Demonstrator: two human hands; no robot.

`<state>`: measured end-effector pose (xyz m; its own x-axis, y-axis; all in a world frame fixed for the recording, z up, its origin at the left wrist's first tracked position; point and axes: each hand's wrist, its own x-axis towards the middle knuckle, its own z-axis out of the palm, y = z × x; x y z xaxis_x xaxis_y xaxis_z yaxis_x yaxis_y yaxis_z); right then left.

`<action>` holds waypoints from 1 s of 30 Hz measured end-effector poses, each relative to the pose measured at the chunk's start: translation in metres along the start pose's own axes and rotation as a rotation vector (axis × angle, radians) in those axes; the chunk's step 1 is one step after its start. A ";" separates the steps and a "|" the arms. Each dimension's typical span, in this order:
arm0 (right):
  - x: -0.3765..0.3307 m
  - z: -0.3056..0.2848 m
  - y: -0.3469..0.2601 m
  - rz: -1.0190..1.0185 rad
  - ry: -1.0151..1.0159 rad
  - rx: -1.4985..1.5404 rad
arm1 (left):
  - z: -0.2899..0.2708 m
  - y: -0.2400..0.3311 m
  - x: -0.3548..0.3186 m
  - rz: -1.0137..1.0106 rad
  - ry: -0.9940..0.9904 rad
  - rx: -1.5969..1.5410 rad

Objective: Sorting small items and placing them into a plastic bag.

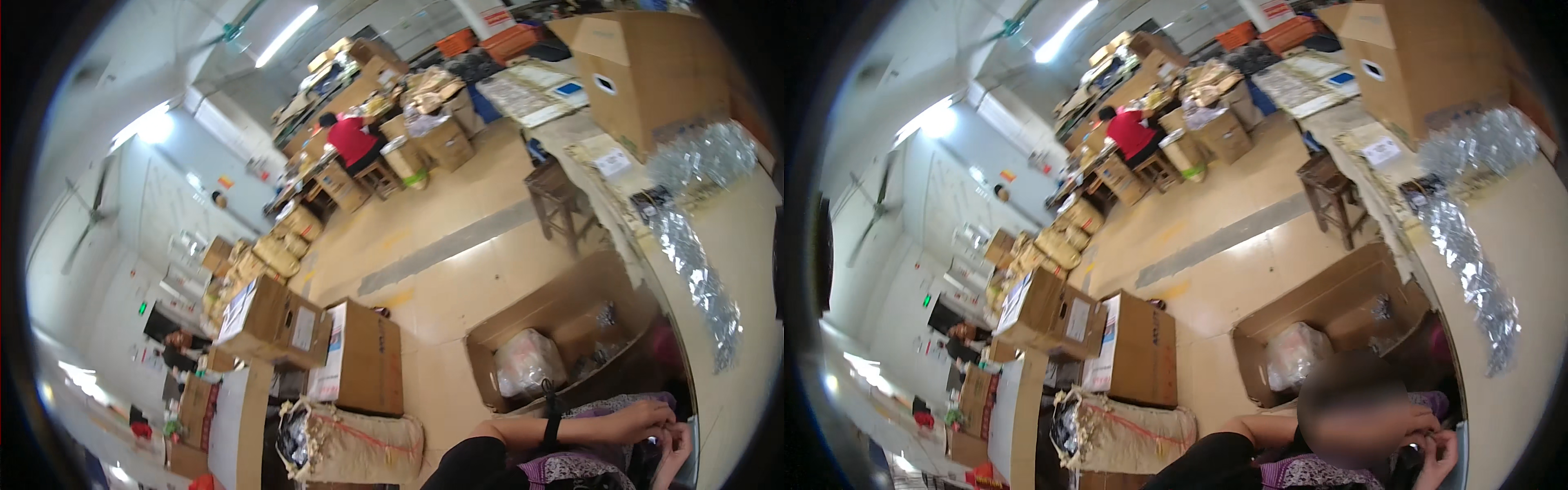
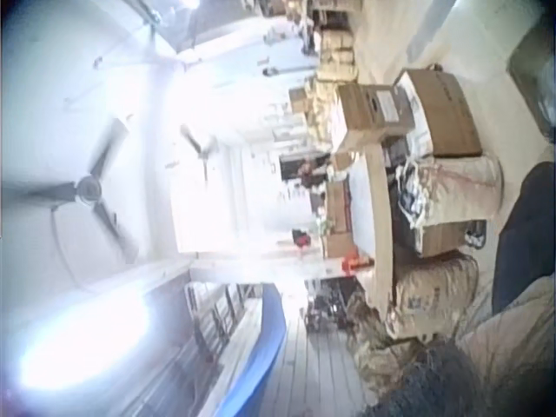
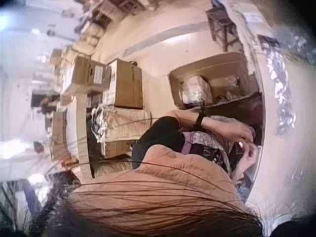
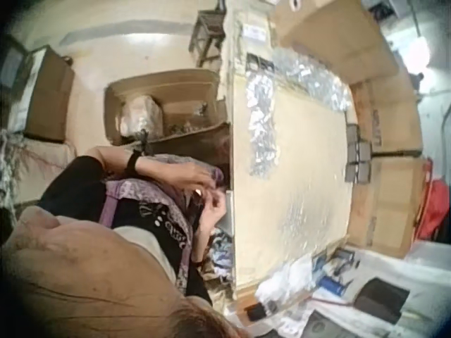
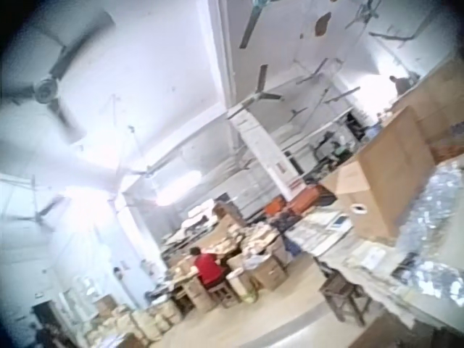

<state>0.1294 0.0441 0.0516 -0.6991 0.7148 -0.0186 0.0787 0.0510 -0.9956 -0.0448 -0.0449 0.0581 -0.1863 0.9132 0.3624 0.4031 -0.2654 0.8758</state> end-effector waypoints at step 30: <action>-0.075 -0.006 0.050 0.167 0.048 -0.503 | 0.003 -0.087 -0.014 -0.164 -0.919 0.028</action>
<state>0.1895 -0.0029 0.0041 -0.6151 0.7726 -0.1573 0.5256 0.2531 -0.8122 -0.0747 -0.0338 -0.0243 0.5345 0.8278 -0.1704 0.4584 -0.1146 0.8813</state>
